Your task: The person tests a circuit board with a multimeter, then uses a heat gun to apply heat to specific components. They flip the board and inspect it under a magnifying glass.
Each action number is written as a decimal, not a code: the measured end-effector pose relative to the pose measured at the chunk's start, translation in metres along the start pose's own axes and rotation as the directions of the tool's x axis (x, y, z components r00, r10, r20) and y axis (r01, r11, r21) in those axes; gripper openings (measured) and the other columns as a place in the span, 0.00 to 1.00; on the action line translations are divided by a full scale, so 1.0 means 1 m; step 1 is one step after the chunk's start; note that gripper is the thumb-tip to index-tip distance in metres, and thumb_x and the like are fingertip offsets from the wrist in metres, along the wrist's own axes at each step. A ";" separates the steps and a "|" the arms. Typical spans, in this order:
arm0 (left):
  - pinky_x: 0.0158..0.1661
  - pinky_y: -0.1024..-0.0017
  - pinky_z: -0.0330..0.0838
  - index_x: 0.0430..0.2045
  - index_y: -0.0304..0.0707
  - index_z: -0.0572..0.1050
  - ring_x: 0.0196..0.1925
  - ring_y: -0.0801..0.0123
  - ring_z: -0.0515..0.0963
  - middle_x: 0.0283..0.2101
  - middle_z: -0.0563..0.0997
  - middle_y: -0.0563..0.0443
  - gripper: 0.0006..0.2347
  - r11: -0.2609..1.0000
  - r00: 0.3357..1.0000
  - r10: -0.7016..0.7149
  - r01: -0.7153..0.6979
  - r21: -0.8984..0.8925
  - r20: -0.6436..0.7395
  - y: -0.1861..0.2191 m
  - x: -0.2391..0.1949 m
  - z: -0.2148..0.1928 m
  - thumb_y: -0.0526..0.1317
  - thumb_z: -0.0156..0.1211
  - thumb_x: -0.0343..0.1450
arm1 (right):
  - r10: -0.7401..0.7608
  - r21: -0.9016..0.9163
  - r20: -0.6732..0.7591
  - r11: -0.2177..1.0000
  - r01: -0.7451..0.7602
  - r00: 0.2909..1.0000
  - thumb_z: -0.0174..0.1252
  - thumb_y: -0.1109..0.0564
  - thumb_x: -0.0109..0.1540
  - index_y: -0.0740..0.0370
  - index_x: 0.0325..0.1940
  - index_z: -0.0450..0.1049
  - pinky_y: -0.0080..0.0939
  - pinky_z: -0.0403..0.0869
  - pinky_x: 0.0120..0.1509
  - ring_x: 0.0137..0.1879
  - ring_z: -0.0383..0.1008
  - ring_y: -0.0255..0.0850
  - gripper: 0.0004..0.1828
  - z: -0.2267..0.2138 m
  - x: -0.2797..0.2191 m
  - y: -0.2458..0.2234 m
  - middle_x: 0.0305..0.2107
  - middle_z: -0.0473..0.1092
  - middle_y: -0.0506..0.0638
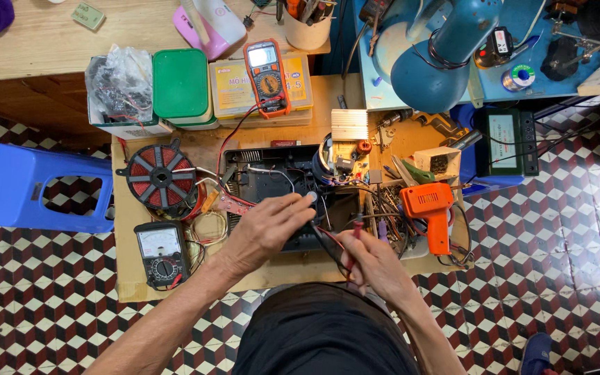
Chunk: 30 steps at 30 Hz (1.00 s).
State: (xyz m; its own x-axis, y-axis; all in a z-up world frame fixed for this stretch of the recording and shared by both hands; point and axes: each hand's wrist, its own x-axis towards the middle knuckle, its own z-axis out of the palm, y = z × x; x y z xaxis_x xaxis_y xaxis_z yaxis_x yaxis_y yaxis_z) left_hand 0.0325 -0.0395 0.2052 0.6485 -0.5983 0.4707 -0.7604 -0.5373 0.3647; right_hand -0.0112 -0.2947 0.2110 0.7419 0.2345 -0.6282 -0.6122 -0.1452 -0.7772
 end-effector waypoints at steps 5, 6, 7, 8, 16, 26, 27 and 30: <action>0.52 0.62 0.75 0.46 0.32 0.73 0.55 0.54 0.81 0.59 0.79 0.41 0.12 0.957 0.938 -0.290 0.282 -0.071 -0.191 -0.010 -0.021 0.015 0.27 0.62 0.69 | -0.154 0.224 -0.238 0.952 0.208 0.959 0.51 0.51 0.71 0.62 0.68 0.68 0.27 0.59 0.16 0.17 0.57 0.27 0.22 -0.009 -0.016 0.004 0.24 0.71 0.52; 0.52 0.62 0.75 0.47 0.31 0.73 0.54 0.54 0.82 0.59 0.79 0.40 0.13 0.939 0.908 -0.344 0.332 -0.092 -0.239 -0.010 -0.023 0.020 0.26 0.61 0.69 | -0.190 0.329 -0.248 0.906 0.267 0.950 0.52 0.51 0.73 0.63 0.70 0.68 0.26 0.61 0.17 0.19 0.59 0.27 0.22 -0.009 -0.018 0.004 0.26 0.72 0.53; 0.53 0.63 0.75 0.47 0.31 0.72 0.56 0.53 0.81 0.61 0.77 0.38 0.12 0.921 0.873 -0.389 0.363 -0.142 -0.293 -0.008 -0.024 0.024 0.26 0.60 0.70 | -0.150 0.391 -0.279 0.884 0.255 0.948 0.51 0.52 0.72 0.66 0.65 0.67 0.28 0.66 0.23 0.23 0.64 0.29 0.21 -0.008 -0.020 0.003 0.28 0.74 0.54; 0.55 0.63 0.75 0.47 0.31 0.71 0.59 0.52 0.81 0.63 0.76 0.37 0.12 0.901 0.834 -0.432 0.388 -0.194 -0.343 -0.006 -0.023 0.029 0.25 0.59 0.71 | -0.109 0.452 -0.310 0.857 0.247 0.944 0.50 0.52 0.70 0.69 0.59 0.66 0.30 0.71 0.29 0.27 0.70 0.32 0.19 -0.006 -0.020 0.003 0.31 0.76 0.55; 0.51 0.65 0.77 0.48 0.38 0.76 0.56 0.56 0.83 0.58 0.79 0.40 0.13 0.938 0.917 -0.288 0.213 -0.273 -0.275 0.040 0.000 0.019 0.31 0.66 0.70 | -0.176 0.186 0.032 0.968 0.167 0.984 0.54 0.51 0.68 0.66 0.51 0.73 0.30 0.73 0.35 0.31 0.73 0.32 0.16 0.018 0.007 0.004 0.30 0.76 0.49; 0.31 0.71 0.78 0.50 0.45 0.80 0.30 0.69 0.83 0.46 0.85 0.51 0.14 0.573 0.724 -0.513 0.689 -0.444 0.462 0.042 0.003 0.009 0.35 0.64 0.70 | 0.093 0.230 0.310 0.958 -0.170 0.946 0.58 0.48 0.70 0.69 0.41 0.78 0.31 0.71 0.25 0.24 0.72 0.33 0.19 0.020 -0.008 0.008 0.24 0.73 0.52; 0.27 0.71 0.77 0.50 0.46 0.80 0.26 0.70 0.82 0.45 0.86 0.52 0.15 0.504 0.638 -0.553 0.769 -0.394 0.536 0.044 0.002 0.011 0.36 0.64 0.69 | 0.076 0.249 0.306 0.956 -0.158 0.949 0.58 0.47 0.72 0.72 0.41 0.78 0.30 0.70 0.25 0.23 0.71 0.34 0.21 0.019 -0.009 0.008 0.25 0.73 0.53; 0.25 0.71 0.78 0.51 0.45 0.81 0.24 0.75 0.80 0.42 0.86 0.50 0.14 0.296 0.515 -0.602 0.854 -0.428 0.610 0.047 0.000 0.014 0.34 0.61 0.70 | 0.083 0.418 0.240 0.890 -0.180 0.967 0.50 0.46 0.66 0.62 0.46 0.77 0.32 0.74 0.25 0.25 0.77 0.35 0.19 0.017 -0.005 0.007 0.27 0.78 0.52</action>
State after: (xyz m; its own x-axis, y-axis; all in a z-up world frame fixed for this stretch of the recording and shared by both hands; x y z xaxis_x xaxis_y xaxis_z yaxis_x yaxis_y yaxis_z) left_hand -0.0026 -0.0728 0.2107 0.8133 -0.3469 -0.4671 0.3134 -0.4152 0.8540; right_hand -0.0241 -0.2803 0.2093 0.6011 0.4458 -0.6633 -0.7931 0.2303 -0.5639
